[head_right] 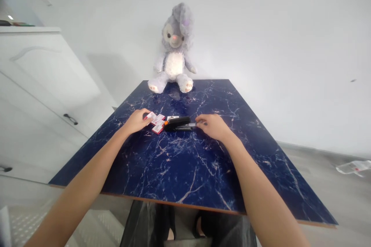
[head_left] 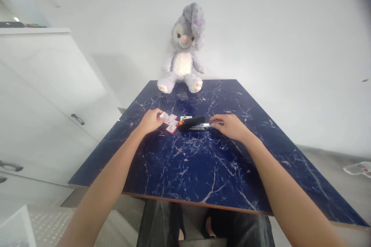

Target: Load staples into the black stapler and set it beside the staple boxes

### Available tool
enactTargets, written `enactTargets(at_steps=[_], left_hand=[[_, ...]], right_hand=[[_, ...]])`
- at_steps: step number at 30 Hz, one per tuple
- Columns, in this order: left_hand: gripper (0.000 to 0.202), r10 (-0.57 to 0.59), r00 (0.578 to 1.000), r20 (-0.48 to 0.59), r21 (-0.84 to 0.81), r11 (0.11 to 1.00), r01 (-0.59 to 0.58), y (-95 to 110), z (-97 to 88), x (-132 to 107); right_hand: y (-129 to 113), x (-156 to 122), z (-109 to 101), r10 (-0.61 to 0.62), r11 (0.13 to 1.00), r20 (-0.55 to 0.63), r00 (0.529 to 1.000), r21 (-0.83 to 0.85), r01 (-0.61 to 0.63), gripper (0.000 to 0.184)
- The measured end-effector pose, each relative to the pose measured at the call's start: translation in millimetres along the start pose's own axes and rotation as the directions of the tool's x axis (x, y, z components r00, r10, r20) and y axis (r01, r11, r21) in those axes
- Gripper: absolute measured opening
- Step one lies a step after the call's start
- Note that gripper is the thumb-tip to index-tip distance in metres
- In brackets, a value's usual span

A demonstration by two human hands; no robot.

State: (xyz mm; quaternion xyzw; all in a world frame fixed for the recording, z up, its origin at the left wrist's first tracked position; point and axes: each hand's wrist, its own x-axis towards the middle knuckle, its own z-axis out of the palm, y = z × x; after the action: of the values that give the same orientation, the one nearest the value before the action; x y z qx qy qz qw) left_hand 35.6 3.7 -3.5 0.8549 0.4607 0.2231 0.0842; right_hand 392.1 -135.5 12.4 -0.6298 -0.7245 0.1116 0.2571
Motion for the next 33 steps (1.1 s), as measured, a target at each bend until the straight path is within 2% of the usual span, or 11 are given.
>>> enactTargets(at_steps=[3,5,8,10,13,15,17,22,27,29,33], left_hand=[[0.031,-0.012,0.998,-0.059,-0.147,0.989,0.004,8,-0.9,-2],[0.027,-0.048,0.994,-0.099,-0.143,0.989,0.033,14,-1.0,-3],[0.028,-0.137,0.977,-0.164,0.102,0.983,0.155,20,-4.0,-4],[0.035,-0.117,0.967,-0.225,0.231,0.958,0.170,24,-8.2,-4],[0.037,0.065,0.975,-0.210,0.183,0.983,-0.026,35,-11.9,-7],[0.035,0.219,0.969,-0.113,0.087,0.974,-0.210,49,-8.0,-10],[0.035,0.321,0.946,-0.032,0.018,0.947,-0.321,64,1.4,-14],[0.038,0.329,0.944,-0.001,-0.084,0.941,-0.328,79,21.9,-17],[0.032,0.286,0.958,0.020,-0.239,0.932,-0.273,66,12.2,-17],[0.036,0.277,0.961,0.024,-0.234,0.936,-0.264,64,8.0,-18],[0.039,0.356,0.934,0.018,-0.171,0.922,-0.348,64,8.8,-17]], right_hand=[[-1,0,-1,0.051,0.994,-0.138,0.989,0.107,-0.037,0.026],[-3,1,0,0.087,0.989,-0.201,0.976,0.134,-0.061,0.027],[-8,2,1,0.085,0.994,-0.191,0.978,0.086,-0.069,0.030],[-10,2,1,0.079,0.996,-0.167,0.983,0.062,-0.070,0.031],[-12,1,3,0.069,0.995,-0.179,0.981,0.087,-0.054,0.025],[-12,1,5,0.056,0.993,-0.172,0.983,0.113,-0.037,0.019],[-11,1,8,0.060,0.990,-0.158,0.986,0.138,-0.038,0.019],[-4,3,14,0.069,0.976,-0.103,0.992,0.213,-0.045,0.021],[0,4,16,0.034,0.984,-0.032,0.999,0.177,-0.027,0.019],[0,4,16,0.024,0.987,-0.028,0.999,0.162,-0.019,0.020],[2,2,9,0.031,0.990,-0.051,0.998,0.138,-0.023,0.019]])
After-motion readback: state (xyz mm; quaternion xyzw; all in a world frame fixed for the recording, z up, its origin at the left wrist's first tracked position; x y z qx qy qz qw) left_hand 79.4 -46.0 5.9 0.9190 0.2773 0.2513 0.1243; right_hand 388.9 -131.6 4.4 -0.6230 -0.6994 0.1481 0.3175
